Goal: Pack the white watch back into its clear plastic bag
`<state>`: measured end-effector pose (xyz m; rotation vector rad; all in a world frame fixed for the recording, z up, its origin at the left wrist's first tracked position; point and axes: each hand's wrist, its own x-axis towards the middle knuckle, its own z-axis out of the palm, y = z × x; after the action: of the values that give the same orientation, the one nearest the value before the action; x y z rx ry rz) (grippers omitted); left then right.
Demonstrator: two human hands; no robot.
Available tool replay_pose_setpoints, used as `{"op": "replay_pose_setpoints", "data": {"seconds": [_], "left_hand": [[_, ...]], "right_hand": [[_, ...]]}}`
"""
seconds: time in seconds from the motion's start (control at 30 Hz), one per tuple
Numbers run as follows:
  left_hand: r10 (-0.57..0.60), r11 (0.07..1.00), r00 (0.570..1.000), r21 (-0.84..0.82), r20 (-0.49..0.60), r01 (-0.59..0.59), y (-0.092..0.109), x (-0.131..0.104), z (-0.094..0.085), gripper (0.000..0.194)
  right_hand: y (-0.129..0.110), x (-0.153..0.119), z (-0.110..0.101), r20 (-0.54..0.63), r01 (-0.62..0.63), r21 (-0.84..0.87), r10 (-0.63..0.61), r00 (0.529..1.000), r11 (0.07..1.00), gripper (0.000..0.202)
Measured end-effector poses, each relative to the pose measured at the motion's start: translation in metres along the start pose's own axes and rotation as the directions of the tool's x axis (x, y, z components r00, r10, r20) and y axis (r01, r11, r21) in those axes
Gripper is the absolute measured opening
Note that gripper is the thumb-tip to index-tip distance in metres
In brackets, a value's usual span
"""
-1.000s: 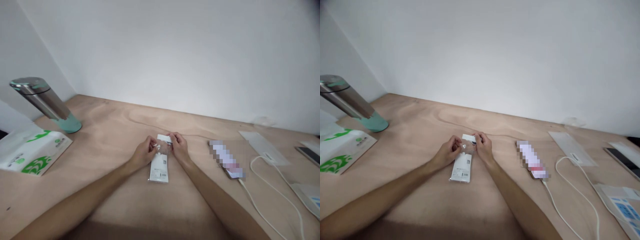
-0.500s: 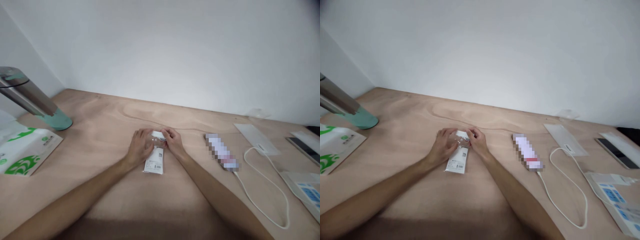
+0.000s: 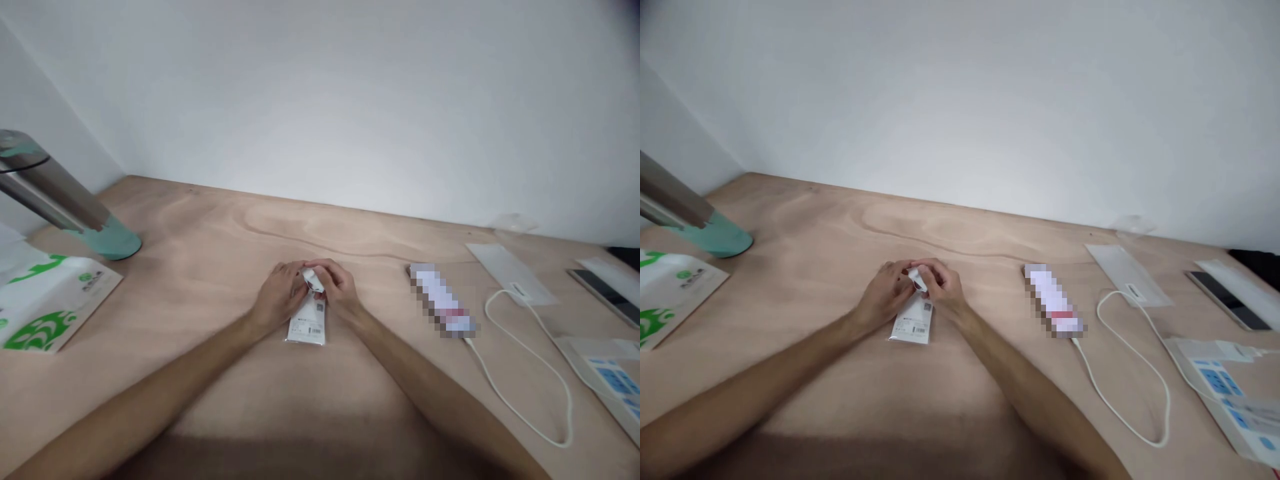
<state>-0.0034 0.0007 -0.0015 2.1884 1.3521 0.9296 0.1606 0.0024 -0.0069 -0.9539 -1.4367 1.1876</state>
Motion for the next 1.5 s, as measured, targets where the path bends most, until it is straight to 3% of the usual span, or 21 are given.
{"op": "replay_pose_setpoints", "data": {"seconds": [0.1,0.17,0.27,0.37,0.43,0.53,0.67,0.8,0.93,1.07,1.17,1.27,1.5], "left_hand": [[-0.054,0.995,0.998,-0.083,0.012,0.055,0.003,0.0,-0.002,0.028],[-0.115,0.973,0.993,-0.202,0.004,0.114,0.007,-0.001,-0.004,0.028],[-0.25,0.885,0.968,-0.4,0.025,0.239,0.012,-0.002,-0.008,0.032],[-0.308,0.791,0.949,-0.537,0.063,0.293,0.011,-0.001,-0.008,0.038],[-0.319,0.746,0.945,-0.595,0.077,0.3,0.006,0.001,-0.007,0.039],[-0.333,0.73,0.942,-0.62,0.047,0.288,-0.002,0.004,-0.005,0.039],[-0.358,0.751,0.934,-0.59,0.015,0.297,-0.004,0.007,-0.006,0.039],[-0.445,0.692,0.895,-0.646,-0.033,0.32,-0.002,0.008,-0.005,0.055],[-0.43,0.574,0.903,-0.776,-0.013,0.263,-0.001,0.01,-0.002,0.063],[-0.45,0.51,0.892,-0.83,-0.033,0.227,-0.001,0.011,-0.002,0.059],[-0.422,0.512,0.906,-0.831,-0.022,0.218,0.0,0.011,-0.003,0.057],[-0.362,0.547,0.932,-0.809,0.003,0.215,0.002,0.01,-0.005,0.057],[-0.269,0.687,0.962,-0.69,0.05,0.228,0.003,0.004,-0.004,0.046]], "right_hand": [[0.004,-0.001,-0.001,0.013,0.057,0.0,-0.057,0.998,0.998,0.045],[0.004,-0.001,0.0,0.004,0.081,-0.117,-0.081,0.997,0.99,0.036],[0.0,-0.001,0.001,-0.027,0.185,-0.355,-0.208,0.978,0.916,0.025],[-0.003,0.001,0.001,-0.059,0.24,-0.456,-0.298,0.953,0.857,0.024],[-0.002,0.004,0.0,-0.066,0.196,-0.441,-0.25,0.966,0.876,0.027],[0.002,0.009,-0.002,-0.045,0.045,-0.314,-0.062,0.997,0.948,0.031],[0.003,0.013,-0.004,0.008,-0.132,-0.126,0.134,0.991,0.983,0.038],[0.001,0.013,-0.005,0.058,-0.185,-0.08,0.19,0.98,0.979,0.04],[0.0,0.013,-0.006,0.023,-0.213,-0.04,0.214,0.977,0.976,0.037],[-0.001,0.014,-0.007,0.106,-0.203,-0.017,0.204,0.973,0.979,0.046],[-0.002,0.014,-0.008,0.199,-0.171,-0.02,0.172,0.965,0.985,0.059],[-0.002,0.013,-0.01,0.241,-0.166,-0.025,0.167,0.956,0.986,0.058],[-0.001,0.014,-0.009,0.112,-0.217,-0.01,0.216,0.97,0.976,0.051]]}}
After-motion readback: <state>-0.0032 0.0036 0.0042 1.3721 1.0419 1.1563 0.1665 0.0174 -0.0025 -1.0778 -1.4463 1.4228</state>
